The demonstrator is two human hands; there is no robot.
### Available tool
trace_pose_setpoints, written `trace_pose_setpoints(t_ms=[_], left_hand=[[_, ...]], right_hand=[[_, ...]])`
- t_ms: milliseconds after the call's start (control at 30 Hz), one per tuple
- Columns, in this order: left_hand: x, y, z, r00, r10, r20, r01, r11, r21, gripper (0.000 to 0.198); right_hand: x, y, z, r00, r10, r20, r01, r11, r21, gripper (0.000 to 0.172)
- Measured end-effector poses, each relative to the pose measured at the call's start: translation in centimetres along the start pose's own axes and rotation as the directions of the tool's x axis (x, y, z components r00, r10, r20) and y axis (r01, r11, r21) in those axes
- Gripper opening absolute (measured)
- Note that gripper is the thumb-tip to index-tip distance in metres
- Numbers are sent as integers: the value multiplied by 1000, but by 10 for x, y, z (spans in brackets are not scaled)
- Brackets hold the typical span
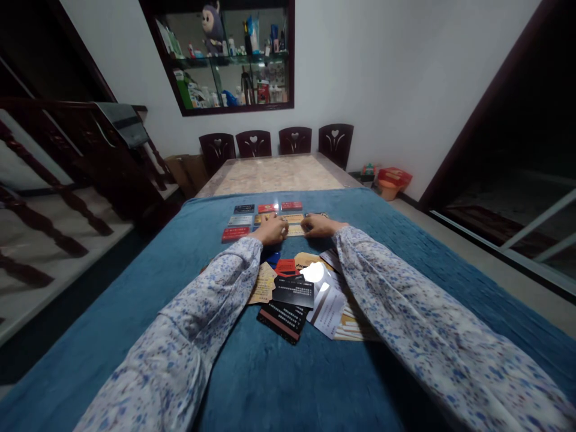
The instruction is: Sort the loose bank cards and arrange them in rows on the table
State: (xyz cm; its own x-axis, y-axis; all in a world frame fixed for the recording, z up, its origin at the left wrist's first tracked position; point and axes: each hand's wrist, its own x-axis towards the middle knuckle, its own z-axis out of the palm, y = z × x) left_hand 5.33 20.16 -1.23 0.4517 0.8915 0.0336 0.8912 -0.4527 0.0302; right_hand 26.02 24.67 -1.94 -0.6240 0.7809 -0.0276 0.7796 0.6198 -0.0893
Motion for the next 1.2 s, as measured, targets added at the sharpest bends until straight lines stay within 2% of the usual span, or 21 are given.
trace_pose_setpoints(t_ms=[267,433,667,800,933,1200], left_hand=[[-7,-11,-1,998,49,39,-49,999,2,19],[-11,-17,1,998,63,12,-63,997,-37,29],[-21,-17,2,992,123,-38,-125,990,-62,34],[-34,-18,-2,988,140,-65,-144,988,-62,33],[-51,-23,-7,988,136,-71,-141,988,-67,35],[-91,-35,-6,995,39,-94,-45,996,-70,38]], right_hand=[[-3,-1,0,1000,27,-7,-27,1000,3,23],[-5,-2,0,1000,26,-15,-26,1000,-8,23],[-14,-5,-5,997,60,-54,-61,998,-21,36],[-24,-11,-13,993,64,-96,-68,997,-32,40],[-32,-22,-19,989,27,-145,-30,999,-19,36],[-32,-51,-16,979,-81,-186,84,996,9,28]])
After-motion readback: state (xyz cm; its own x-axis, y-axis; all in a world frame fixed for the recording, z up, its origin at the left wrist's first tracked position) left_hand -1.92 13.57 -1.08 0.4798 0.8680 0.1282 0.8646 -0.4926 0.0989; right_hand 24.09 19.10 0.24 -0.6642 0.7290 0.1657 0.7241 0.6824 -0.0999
